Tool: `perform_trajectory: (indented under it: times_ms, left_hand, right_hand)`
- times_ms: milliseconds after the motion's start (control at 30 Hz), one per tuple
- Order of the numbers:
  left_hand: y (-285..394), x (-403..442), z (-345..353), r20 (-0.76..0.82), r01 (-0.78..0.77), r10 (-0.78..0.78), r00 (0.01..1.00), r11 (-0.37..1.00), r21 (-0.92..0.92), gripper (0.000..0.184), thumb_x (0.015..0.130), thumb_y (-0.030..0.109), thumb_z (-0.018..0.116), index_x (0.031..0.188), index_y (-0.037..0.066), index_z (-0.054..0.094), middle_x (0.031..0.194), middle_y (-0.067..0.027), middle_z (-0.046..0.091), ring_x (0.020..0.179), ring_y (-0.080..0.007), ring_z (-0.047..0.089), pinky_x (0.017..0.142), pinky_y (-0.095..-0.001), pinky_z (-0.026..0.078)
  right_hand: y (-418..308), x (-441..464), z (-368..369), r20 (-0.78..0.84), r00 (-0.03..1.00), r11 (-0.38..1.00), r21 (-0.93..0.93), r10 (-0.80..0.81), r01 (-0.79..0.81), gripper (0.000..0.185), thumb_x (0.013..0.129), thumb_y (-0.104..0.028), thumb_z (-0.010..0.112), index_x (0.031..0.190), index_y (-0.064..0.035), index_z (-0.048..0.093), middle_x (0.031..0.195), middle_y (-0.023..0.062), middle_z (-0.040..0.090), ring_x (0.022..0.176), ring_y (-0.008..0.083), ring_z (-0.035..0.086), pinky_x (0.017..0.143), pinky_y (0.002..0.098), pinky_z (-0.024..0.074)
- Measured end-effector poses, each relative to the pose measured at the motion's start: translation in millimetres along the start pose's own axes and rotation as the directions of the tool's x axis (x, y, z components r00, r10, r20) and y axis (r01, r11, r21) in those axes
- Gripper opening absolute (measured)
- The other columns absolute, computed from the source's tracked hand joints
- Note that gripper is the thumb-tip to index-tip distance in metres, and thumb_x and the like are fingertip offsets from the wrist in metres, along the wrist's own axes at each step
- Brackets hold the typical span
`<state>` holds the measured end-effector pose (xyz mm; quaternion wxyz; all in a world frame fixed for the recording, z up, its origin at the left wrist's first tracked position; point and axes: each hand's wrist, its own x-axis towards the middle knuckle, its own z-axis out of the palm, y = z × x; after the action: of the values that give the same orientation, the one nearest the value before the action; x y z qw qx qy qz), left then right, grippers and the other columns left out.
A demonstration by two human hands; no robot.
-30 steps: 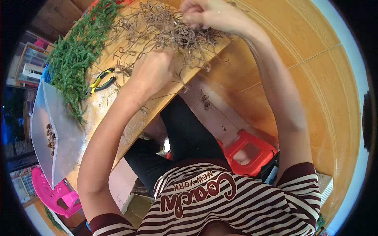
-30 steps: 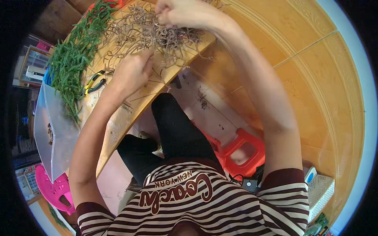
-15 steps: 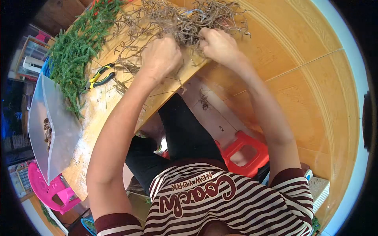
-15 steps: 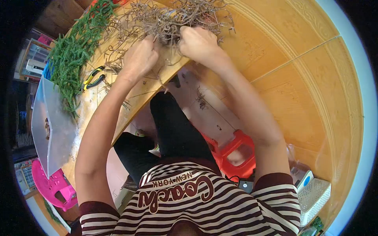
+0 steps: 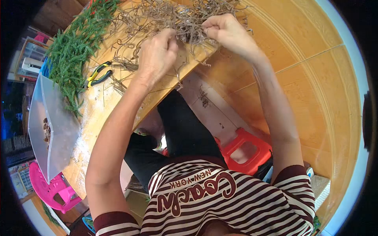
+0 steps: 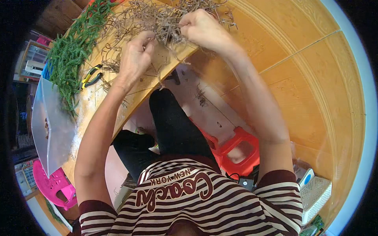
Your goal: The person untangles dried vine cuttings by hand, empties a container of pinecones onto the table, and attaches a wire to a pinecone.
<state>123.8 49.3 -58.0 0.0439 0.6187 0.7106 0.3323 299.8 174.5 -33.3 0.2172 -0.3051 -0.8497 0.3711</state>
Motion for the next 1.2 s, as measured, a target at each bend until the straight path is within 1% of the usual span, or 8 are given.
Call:
perform_trajectory:
  times_ms: [267,467,633,733,867,967,1100,1200]
  left_hand:
    - [20.1,-24.1,11.9,-0.315,-0.128,0.051,0.948,0.965,-0.228,0.028,0.083,0.006,0.056,0.110,0.001,0.052,0.091,-0.0201,0.063,0.082,-0.0372,0.062,0.076,-0.0455,0.050]
    - [22.2,11.8,-2.9,-0.474,-0.343,0.516,0.714,0.847,0.405,0.025,0.086,0.012,0.060,0.108,0.002,0.054,0.089,-0.0158,0.064,0.080,-0.0266,0.062,0.077,-0.0382,0.049]
    - [31.1,53.1,-22.2,-0.421,-0.378,0.637,0.645,0.745,0.549,0.034,0.076,0.022,0.066,0.098,-0.004,0.067,0.093,-0.0293,0.065,0.089,-0.0368,0.065,0.076,-0.0391,0.051]
    - [7.6,72.8,-15.4,-0.045,-0.001,-0.001,0.999,0.999,-0.046,0.020,0.087,0.021,0.061,0.095,0.002,0.061,0.078,-0.0108,0.063,0.074,-0.0201,0.059,0.077,-0.0344,0.046]
    - [-18.7,82.5,-9.4,0.129,0.280,-0.260,0.957,0.715,-0.641,0.023,0.085,0.023,0.061,0.089,0.001,0.066,0.067,-0.0073,0.062,0.064,-0.0187,0.056,0.063,-0.0343,0.045]
    - [-17.4,80.9,-9.3,0.171,0.330,-0.306,0.937,0.603,-0.726,0.022,0.085,0.022,0.061,0.087,0.001,0.066,0.067,-0.0047,0.062,0.060,-0.0151,0.055,0.059,-0.0314,0.042]
    - [-26.9,88.6,-14.6,0.241,0.389,-0.367,0.899,0.413,-0.823,0.018,0.085,0.021,0.061,0.085,0.004,0.065,0.067,-0.0028,0.061,0.058,-0.0125,0.053,0.058,-0.0277,0.041]
    - [-36.1,86.6,-17.2,0.270,0.401,-0.383,0.884,0.322,-0.857,0.016,0.086,0.023,0.061,0.083,0.007,0.064,0.066,-0.0014,0.060,0.057,-0.0118,0.052,0.058,-0.0264,0.041]
  right_hand:
    - [-34.6,6.7,-14.4,0.014,0.995,0.980,0.168,0.103,-0.104,0.020,0.084,-0.012,0.058,0.093,0.0041,0.065,0.068,0.0067,0.061,0.061,0.0147,0.054,0.056,0.0310,0.0439]
    - [-37.9,23.1,-29.6,0.027,0.984,0.927,0.341,-0.175,0.156,0.017,0.084,-0.011,0.054,0.083,0.0014,0.066,0.062,0.0065,0.057,0.053,0.0122,0.049,0.047,0.0291,0.0391]
    - [-113.5,30.6,-52.6,0.273,0.951,0.979,0.097,0.147,-0.179,0.020,0.087,-0.015,0.052,0.072,-0.0047,0.061,0.059,0.0045,0.054,0.052,0.0100,0.048,0.047,0.0225,0.0374]
    - [-116.8,28.2,-49.2,0.180,0.938,0.952,0.026,0.296,-0.305,0.020,0.088,-0.017,0.051,0.072,-0.0079,0.058,0.060,0.0041,0.054,0.054,0.0086,0.048,0.048,0.0200,0.0381]
    - [-43.6,38.0,-11.0,-0.076,0.990,0.902,0.426,0.119,-0.076,0.024,0.089,-0.029,0.052,0.083,-0.0072,0.060,0.072,0.0116,0.061,0.063,0.0165,0.058,0.055,0.0269,0.0464]
    - [-15.6,33.6,10.8,-0.031,0.988,0.988,0.007,-0.153,0.153,0.030,0.086,-0.027,0.060,0.096,0.0009,0.062,0.077,0.0162,0.065,0.073,0.0329,0.064,0.068,0.0409,0.0499]
    - [-26.3,24.8,23.8,-0.067,0.984,0.866,-0.488,-0.162,0.109,0.035,0.088,-0.034,0.059,0.095,0.0000,0.057,0.085,0.0170,0.064,0.078,0.0381,0.063,0.070,0.0442,0.0506]
    - [-15.6,23.3,34.4,-0.104,0.948,0.831,-0.515,-0.302,0.208,0.033,0.089,-0.034,0.059,0.097,-0.0018,0.057,0.089,0.0163,0.062,0.083,0.0378,0.062,0.073,0.0451,0.0498]
